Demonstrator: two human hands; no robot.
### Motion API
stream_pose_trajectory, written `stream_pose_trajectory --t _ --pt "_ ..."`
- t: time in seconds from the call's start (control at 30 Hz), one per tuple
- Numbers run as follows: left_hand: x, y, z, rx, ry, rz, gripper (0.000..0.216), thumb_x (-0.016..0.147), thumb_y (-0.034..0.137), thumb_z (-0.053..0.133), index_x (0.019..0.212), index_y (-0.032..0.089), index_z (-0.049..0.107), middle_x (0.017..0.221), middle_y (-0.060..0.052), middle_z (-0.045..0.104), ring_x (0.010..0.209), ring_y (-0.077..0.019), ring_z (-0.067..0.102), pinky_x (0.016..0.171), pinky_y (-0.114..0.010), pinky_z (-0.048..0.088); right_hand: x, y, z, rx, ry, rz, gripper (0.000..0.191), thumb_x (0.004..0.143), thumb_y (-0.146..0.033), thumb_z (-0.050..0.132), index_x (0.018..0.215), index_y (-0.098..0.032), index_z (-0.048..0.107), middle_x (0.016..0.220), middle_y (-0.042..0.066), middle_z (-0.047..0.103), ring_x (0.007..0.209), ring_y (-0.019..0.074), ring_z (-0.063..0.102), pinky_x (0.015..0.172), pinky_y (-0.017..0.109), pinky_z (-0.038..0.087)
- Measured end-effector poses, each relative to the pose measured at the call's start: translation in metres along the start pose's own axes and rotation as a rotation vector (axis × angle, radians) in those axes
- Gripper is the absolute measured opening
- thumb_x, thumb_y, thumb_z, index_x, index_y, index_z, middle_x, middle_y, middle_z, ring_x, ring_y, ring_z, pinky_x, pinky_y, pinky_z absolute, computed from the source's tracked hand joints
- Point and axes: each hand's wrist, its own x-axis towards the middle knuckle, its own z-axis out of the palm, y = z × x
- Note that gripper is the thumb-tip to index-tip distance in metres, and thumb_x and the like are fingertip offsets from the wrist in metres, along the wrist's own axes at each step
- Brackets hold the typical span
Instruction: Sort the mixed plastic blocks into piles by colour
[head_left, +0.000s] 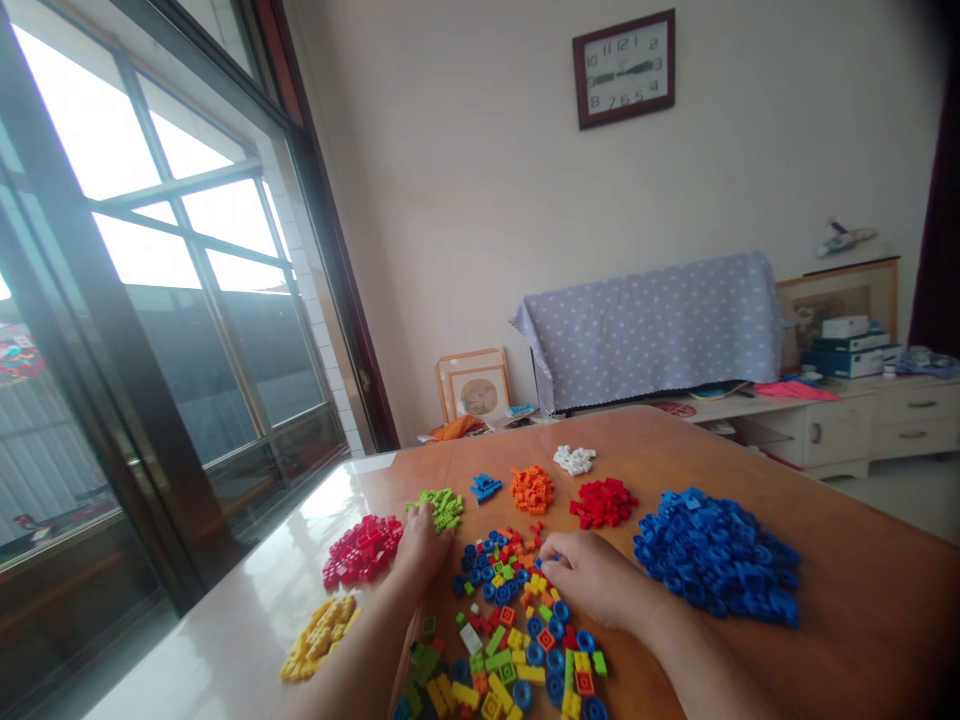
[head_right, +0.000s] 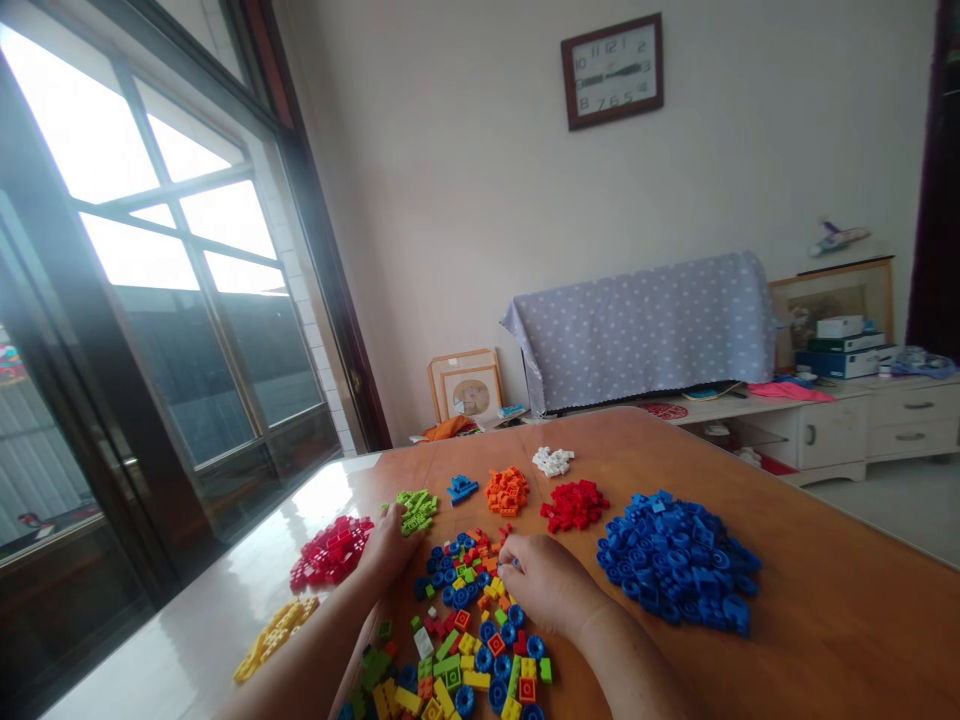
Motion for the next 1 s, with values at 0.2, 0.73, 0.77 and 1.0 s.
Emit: stream_pose_trajectory --t 0.2,0.73,0.77,1.0 --pt "-0.012 0.000 -0.019 0.067 -0.021 0.008 0.014 0.080 0.015 0.052 0.090 0.020 0.059 0.096 -0.006 0.065 0.085 -0.0181 0.060 0.071 -0.025 0.040 -0.001 -0.002 -0.002 0.001 -0.004 0.016 0.022 0.086 -0.032 0.054 0.090 -0.021 0.072 0.078 0.002 0.071 0.071 0.0145 0.059 0.059 0.023 0.029" --pt "-0.035 0.004 -0.044 -0.059 -0.020 -0.018 0.015 0.079 0.017 0.053 0.080 0.019 0.067 0.089 -0.005 0.068 0.084 -0.0186 0.061 0.071 -0.026 0.041 0.002 0.005 0.000 -0.011 0.008 -0.024 0.022 0.086 -0.030 0.052 0.089 -0.021 0.072 0.078 0.001 0.071 0.071 0.0148 0.059 0.061 0.023 0.031" --pt "-0.040 0.009 -0.052 -0.153 -0.027 -0.058 0.014 0.079 0.019 0.054 0.082 0.018 0.068 0.088 -0.006 0.068 0.083 -0.0184 0.061 0.070 -0.026 0.042 0.002 0.006 0.000 -0.012 0.002 -0.022 0.022 0.085 -0.029 0.051 0.088 -0.021 0.072 0.078 0.001 0.071 0.071 0.0147 0.059 0.061 0.023 0.031" --pt "-0.085 0.046 -0.103 -1.236 -0.064 -0.354 0.040 0.070 0.042 0.072 0.103 0.020 0.067 0.090 -0.002 0.067 0.070 -0.0124 0.060 0.058 -0.022 0.039 0.003 0.012 0.003 -0.050 -0.054 0.005 0.018 0.081 -0.026 0.053 0.079 -0.019 0.069 0.076 0.001 0.070 0.072 0.0145 0.059 0.060 0.023 0.031"
